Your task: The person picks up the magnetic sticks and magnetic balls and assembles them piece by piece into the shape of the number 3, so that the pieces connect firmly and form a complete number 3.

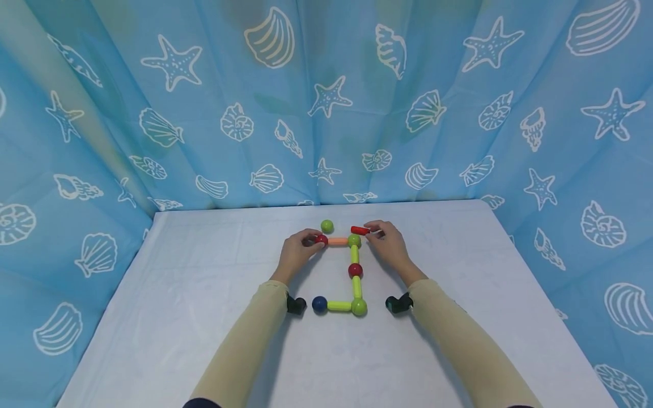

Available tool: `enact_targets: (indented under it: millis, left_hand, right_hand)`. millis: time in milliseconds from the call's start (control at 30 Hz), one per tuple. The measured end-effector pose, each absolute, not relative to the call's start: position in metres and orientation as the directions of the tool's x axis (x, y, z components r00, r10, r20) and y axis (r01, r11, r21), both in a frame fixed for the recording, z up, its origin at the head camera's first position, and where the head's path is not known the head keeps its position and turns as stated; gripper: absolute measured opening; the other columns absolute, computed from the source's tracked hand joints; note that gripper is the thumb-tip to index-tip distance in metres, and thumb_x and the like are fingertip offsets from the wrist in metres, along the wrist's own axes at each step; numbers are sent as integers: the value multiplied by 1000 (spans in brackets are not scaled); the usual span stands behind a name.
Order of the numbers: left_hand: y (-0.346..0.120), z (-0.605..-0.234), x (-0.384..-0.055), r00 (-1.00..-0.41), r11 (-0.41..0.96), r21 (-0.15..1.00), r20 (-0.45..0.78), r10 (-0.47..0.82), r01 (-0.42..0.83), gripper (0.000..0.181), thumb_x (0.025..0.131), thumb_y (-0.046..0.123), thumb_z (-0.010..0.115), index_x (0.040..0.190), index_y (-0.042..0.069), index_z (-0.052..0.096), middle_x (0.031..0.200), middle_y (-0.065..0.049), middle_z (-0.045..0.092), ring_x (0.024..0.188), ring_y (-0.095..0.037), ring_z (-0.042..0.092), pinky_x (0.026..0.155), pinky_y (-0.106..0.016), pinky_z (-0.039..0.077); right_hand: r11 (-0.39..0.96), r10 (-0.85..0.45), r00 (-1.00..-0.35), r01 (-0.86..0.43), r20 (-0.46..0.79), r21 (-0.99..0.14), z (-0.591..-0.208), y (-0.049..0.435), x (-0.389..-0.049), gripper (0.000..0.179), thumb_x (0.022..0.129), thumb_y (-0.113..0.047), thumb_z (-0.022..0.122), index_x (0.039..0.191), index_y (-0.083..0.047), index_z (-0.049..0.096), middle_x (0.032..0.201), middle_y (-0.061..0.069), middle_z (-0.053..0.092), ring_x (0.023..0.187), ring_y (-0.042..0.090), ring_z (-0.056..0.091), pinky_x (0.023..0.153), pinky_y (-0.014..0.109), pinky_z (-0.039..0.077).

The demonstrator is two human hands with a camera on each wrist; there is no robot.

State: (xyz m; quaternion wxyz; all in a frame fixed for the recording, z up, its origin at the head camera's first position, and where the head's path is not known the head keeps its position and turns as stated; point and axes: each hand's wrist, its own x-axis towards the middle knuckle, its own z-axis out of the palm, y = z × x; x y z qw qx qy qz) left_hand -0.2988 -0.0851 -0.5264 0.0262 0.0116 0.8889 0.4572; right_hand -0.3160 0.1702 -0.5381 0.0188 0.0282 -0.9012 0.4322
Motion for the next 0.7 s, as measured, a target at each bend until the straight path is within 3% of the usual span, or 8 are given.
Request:
enact_targets:
  millis: [133,700]
  left_hand:
    - [-86,-527,-299,-998,577,817,-36,48,-2,31,94,23,75,124,19,70,115,-2,69,104,-20,61,93,-37,52]
    - [-86,-529,-301,-998,577,817,-39,48,-4,31,93,23,76,124,20,70,115,-2,69,104,-20,61,93,-37,52]
  right_hand:
    - [656,26,-998,-25,56,-754,-540,170,-321,32,97,-12,67,129,-15,64,125,12,57,110,30,57,95,43,52]
    - [731,-6,-1000,-11,10,-682,-537,168,-326,27,96,-11,68,123,-12,67,119,13,62,107,31,55,93,46,51]
